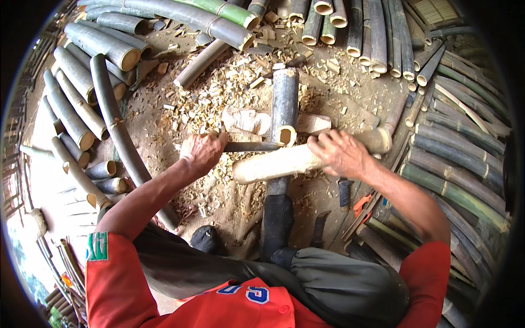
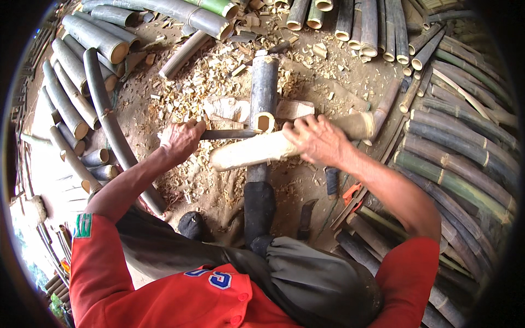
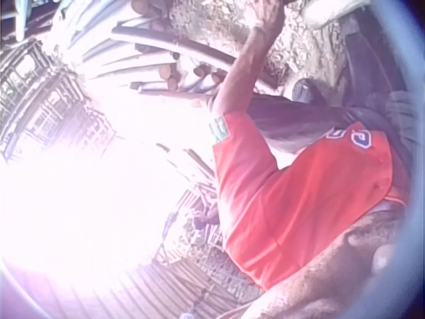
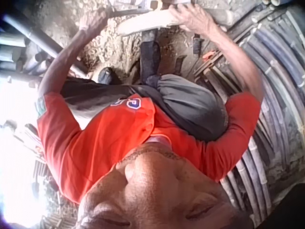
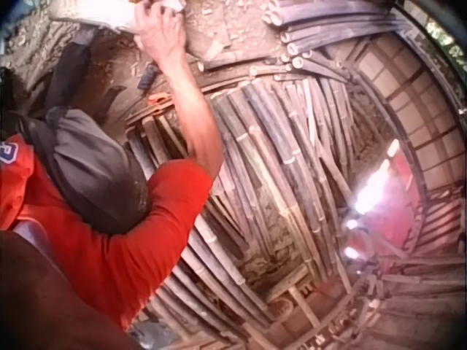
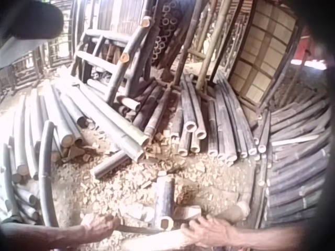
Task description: The person uses a knife to carve the edges and inner nodes of bamboo segments, handling the segments by hand while sitting among many bamboo pieces.
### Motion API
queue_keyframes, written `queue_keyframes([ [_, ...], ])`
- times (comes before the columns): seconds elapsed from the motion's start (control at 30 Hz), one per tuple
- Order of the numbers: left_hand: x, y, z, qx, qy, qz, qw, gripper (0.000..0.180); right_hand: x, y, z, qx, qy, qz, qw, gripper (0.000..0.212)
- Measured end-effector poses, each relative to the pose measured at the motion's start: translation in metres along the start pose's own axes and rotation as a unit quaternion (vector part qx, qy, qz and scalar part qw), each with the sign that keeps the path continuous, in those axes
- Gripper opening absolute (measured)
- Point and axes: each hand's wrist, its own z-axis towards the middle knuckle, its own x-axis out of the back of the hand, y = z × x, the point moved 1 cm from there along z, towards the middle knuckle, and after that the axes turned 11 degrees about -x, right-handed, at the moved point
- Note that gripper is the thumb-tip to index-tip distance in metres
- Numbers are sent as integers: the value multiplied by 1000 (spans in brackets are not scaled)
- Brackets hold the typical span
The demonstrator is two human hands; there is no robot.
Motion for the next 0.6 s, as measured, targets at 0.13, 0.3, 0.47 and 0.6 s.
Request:
queue_keyframes([
  [0.13,-3,-6,-2,-3,-44,-9,999,12,29,-20,-3,105,76,114,985,73],
  [0.3,-4,-5,1,13,-27,10,1000,9,15,-8,-1,-26,0,-19,999,71],
  [0.47,-11,-4,-2,6,18,10,1000,7,27,-27,-3,126,97,76,984,51],
  [0.6,7,-6,21,89,-86,-68,990,11,14,-8,6,-57,-6,-32,998,48],
])
